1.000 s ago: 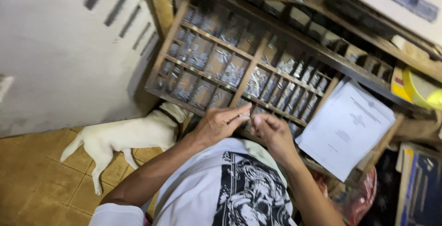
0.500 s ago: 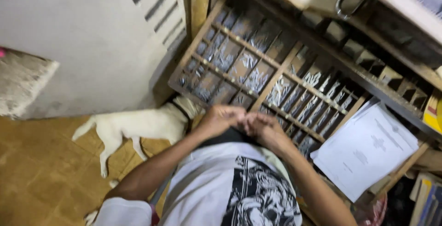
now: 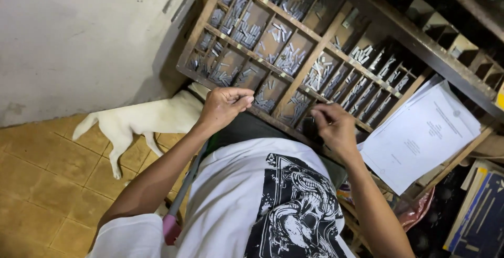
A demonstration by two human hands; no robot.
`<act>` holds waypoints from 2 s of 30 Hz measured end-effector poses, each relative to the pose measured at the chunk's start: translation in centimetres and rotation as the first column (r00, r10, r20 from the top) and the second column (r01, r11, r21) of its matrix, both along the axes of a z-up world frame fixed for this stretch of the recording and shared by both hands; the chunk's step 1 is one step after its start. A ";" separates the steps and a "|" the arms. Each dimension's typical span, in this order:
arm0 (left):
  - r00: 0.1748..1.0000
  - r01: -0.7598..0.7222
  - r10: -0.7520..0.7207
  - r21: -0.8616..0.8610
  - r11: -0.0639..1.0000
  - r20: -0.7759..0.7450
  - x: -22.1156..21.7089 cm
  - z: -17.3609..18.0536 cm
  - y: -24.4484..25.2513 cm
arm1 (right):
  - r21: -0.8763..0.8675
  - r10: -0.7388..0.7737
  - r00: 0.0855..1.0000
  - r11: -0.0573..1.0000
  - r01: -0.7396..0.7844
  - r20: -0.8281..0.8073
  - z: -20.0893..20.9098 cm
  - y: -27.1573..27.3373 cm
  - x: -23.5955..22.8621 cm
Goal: The person sorts small metal printing type pieces from a wooden compartmentalized tray, picking them up and placing them into a separate tray on the table. A white dog is present in the background.
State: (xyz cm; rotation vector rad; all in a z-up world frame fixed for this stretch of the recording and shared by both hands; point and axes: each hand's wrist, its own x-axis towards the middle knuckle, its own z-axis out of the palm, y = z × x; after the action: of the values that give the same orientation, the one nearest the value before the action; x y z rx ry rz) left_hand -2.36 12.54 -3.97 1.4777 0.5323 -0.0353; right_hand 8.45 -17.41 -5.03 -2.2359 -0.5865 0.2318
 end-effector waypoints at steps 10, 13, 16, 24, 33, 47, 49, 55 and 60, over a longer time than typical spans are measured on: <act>0.997 0.066 -0.064 0.039 0.997 -0.035 -1.3 1.3 -1.7 | -0.194 0.273 0.907 0.956 -0.219 0.320 -3.4 0.8 -1.0; 0.993 0.087 -0.084 0.039 0.995 -0.083 -1.3 1.6 -2.6 | -0.353 0.407 0.831 0.894 -0.277 0.378 -4.2 2.2 -1.1; 0.989 0.112 -0.107 0.040 0.993 -0.100 -1.2 2.8 -3.2 | -0.509 0.494 0.724 0.830 -0.228 0.482 -5.6 2.6 -1.1; 0.981 0.193 -0.186 0.145 0.970 -0.059 -0.9 2.2 -3.9 | -0.030 0.168 0.984 0.986 -0.167 0.051 -1.0 0.5 -1.2; 0.902 0.143 -0.250 0.302 0.943 0.352 -1.8 3.8 -6.1 | 0.263 0.021 0.996 0.965 0.004 -0.092 1.0 -0.8 -4.1; 0.747 0.114 -0.297 0.326 0.938 0.594 -2.2 4.9 -7.0 | 0.351 -0.046 0.959 0.925 0.147 -0.280 2.4 0.2 -5.4; 0.762 0.145 -0.313 0.322 0.936 0.566 -2.2 5.1 -6.9 | 0.372 -0.058 0.951 0.912 0.175 -0.304 3.1 0.5 -5.4; 0.783 0.142 -0.300 0.314 0.939 0.544 -2.0 5.2 -7.0 | 0.438 -0.102 0.860 0.827 0.353 -0.500 4.1 -0.3 -5.7; 0.787 0.132 -0.302 0.331 0.934 0.539 -1.8 5.1 -7.3 | 0.462 -0.087 0.827 0.795 0.394 -0.555 4.2 -0.9 -5.7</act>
State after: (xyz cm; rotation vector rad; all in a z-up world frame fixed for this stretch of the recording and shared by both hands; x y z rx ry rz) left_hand -4.17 5.28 1.10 1.7176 -0.1524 0.3183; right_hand 2.79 -18.29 -0.87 -1.5505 -0.0366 0.4355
